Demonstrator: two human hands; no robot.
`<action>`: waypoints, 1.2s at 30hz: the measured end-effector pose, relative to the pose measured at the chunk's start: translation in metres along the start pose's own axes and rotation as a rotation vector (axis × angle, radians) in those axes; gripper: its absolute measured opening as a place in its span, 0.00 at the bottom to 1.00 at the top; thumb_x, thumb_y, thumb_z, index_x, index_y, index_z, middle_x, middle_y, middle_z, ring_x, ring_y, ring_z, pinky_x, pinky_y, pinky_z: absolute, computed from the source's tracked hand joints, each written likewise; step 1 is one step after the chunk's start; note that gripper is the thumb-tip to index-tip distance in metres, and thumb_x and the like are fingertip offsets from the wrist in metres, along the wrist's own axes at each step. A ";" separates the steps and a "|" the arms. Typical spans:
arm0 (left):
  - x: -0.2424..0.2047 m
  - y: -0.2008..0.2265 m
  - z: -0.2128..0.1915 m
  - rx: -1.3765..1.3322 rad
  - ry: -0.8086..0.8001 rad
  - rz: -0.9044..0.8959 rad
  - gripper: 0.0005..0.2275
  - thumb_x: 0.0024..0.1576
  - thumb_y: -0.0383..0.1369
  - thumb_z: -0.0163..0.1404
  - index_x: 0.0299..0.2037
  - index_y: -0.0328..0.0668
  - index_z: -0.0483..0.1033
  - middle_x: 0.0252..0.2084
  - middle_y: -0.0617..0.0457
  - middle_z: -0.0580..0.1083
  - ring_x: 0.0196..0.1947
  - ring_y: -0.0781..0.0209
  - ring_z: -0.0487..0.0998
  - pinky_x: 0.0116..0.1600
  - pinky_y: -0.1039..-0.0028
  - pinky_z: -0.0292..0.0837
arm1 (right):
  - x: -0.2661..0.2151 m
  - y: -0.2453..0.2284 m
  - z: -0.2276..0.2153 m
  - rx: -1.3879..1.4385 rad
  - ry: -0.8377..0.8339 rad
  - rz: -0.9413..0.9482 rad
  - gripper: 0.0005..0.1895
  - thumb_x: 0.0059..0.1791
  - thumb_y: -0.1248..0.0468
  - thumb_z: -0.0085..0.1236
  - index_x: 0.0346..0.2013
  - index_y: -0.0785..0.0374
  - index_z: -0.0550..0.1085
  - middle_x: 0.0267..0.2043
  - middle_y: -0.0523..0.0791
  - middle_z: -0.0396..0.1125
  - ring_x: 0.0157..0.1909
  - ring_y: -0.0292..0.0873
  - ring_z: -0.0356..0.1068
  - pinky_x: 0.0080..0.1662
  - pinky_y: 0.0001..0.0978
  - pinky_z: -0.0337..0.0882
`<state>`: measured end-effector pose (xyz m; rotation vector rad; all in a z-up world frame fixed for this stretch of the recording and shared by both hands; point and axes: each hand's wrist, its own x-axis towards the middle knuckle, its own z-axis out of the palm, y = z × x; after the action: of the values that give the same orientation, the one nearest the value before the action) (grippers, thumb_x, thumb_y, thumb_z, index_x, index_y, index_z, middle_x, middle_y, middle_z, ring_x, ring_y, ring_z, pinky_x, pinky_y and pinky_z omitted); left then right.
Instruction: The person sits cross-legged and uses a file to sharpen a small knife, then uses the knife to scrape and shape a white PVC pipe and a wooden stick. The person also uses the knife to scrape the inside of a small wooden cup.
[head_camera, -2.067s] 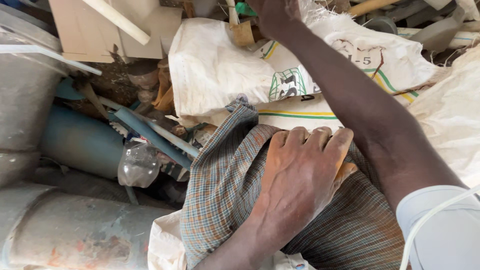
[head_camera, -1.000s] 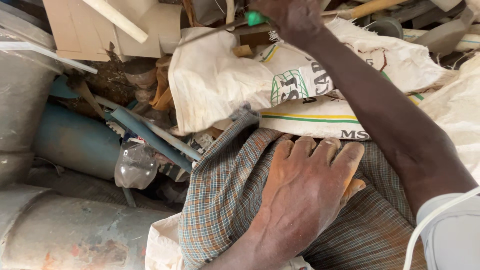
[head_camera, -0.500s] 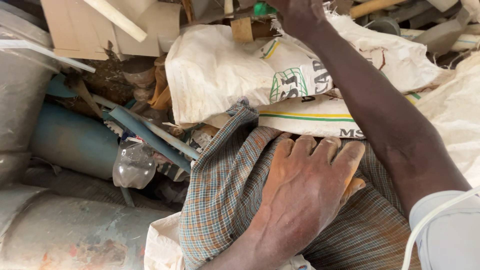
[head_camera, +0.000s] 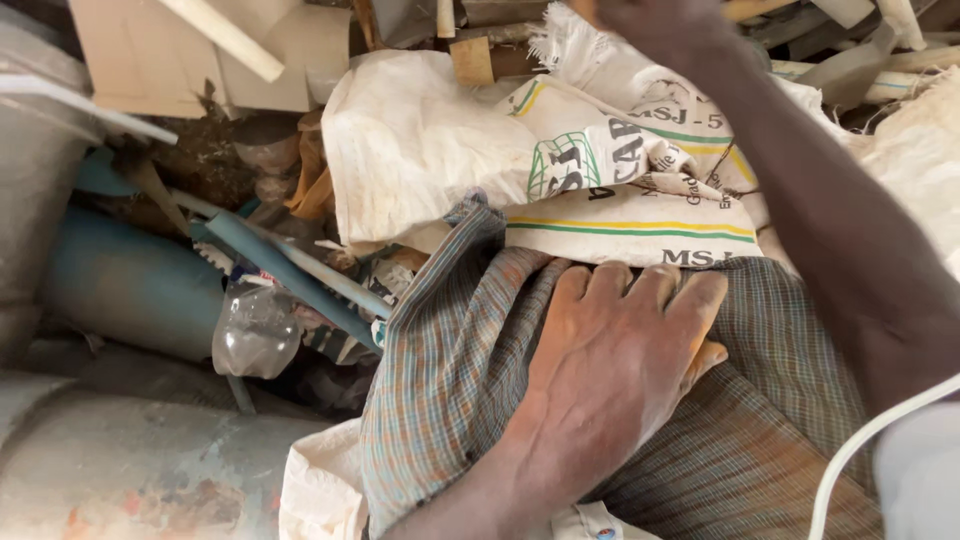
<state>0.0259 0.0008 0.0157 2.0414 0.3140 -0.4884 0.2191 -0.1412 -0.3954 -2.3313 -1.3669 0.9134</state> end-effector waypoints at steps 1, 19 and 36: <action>-0.001 0.001 0.000 0.012 -0.001 -0.002 0.19 0.55 0.40 0.58 0.54 0.43 0.74 0.42 0.50 0.77 0.43 0.48 0.77 0.48 0.55 0.68 | -0.017 -0.008 -0.024 -0.236 0.177 -0.230 0.05 0.59 0.65 0.57 0.48 0.60 0.77 0.36 0.44 0.70 0.33 0.41 0.70 0.30 0.31 0.67; -0.026 -0.016 0.057 -0.098 -0.300 -0.182 0.27 0.60 0.47 0.52 0.70 0.55 0.65 0.49 0.48 0.79 0.42 0.48 0.84 0.53 0.55 0.74 | -0.535 -0.259 -0.254 0.332 0.655 0.917 0.09 0.56 0.72 0.62 0.51 0.67 0.76 0.35 0.40 0.68 0.32 0.30 0.66 0.35 0.21 0.67; -0.064 -0.038 0.046 0.335 -0.147 -0.029 0.19 0.68 0.42 0.49 0.67 0.49 0.71 0.60 0.44 0.75 0.52 0.48 0.77 0.56 0.48 0.70 | -0.829 -0.523 -0.079 0.669 1.150 1.174 0.07 0.55 0.70 0.61 0.48 0.65 0.75 0.41 0.41 0.71 0.37 0.31 0.69 0.40 0.24 0.71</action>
<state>-0.0558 -0.0217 -0.0041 2.3101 0.1820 -0.7457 -0.3731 -0.5811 0.2550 -2.2010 0.7076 0.0157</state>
